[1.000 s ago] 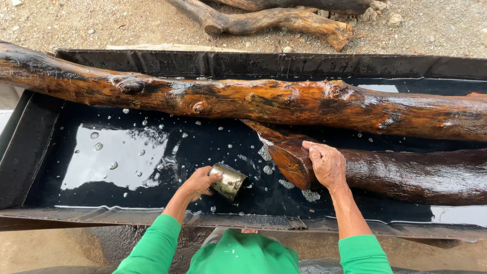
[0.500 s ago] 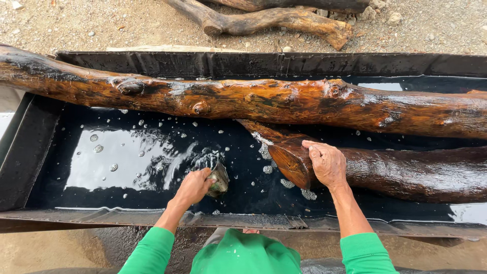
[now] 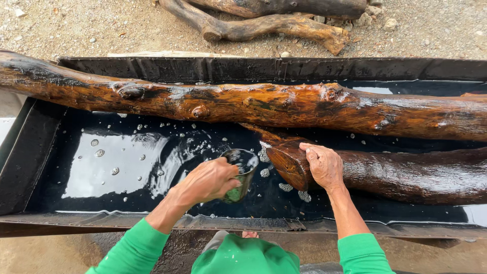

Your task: The person pours a dark liquid from a metal can onto two large logs resting in a water-filled trough. They use their hands to spread the liquid over the surface of the logs, ensuring even coverage along the length of the wood.

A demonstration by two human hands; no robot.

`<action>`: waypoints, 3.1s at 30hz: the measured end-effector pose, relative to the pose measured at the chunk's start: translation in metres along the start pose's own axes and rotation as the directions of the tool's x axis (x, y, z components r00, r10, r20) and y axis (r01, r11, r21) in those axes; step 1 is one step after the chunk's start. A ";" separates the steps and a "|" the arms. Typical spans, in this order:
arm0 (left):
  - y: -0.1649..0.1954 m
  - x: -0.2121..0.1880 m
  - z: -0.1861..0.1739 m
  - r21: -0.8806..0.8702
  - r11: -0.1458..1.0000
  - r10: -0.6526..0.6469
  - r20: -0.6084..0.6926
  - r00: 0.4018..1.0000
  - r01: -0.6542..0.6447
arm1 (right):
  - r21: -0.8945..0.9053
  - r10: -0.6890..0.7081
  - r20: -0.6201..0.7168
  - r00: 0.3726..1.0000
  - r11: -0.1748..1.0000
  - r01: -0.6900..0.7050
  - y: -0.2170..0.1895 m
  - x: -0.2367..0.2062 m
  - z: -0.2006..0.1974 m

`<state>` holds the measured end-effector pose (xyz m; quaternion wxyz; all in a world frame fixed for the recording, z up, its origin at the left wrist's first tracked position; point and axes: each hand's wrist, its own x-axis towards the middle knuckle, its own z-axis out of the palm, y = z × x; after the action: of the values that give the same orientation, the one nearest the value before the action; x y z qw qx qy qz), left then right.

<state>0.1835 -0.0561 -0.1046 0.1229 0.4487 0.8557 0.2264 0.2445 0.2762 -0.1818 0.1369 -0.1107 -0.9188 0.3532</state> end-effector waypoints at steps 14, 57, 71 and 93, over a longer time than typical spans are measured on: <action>0.071 0.085 -0.028 0.233 0.906 0.289 0.270 0.918 -0.354 | -0.058 -0.271 -0.047 0.961 0.962 0.268 0.013 -0.003 -0.001; 0.079 0.097 -0.034 0.273 0.907 0.194 0.405 0.893 -0.321 | 0.218 -0.168 0.045 0.985 0.964 0.154 -0.032 -0.006 0.004; 0.098 0.103 -0.043 0.292 0.890 0.202 0.435 0.877 -0.350 | 0.146 -0.247 0.032 0.969 0.960 0.240 -0.028 -0.012 0.005; 0.097 0.119 -0.035 0.340 0.860 0.171 0.510 0.843 -0.380 | 0.075 -0.201 0.053 0.978 0.978 0.197 -0.033 -0.013 0.003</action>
<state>0.1708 0.0798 -0.0274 0.1867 0.6263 0.7541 -0.0650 0.2522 0.2459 -0.1638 0.1473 -0.0027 -0.9162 0.3726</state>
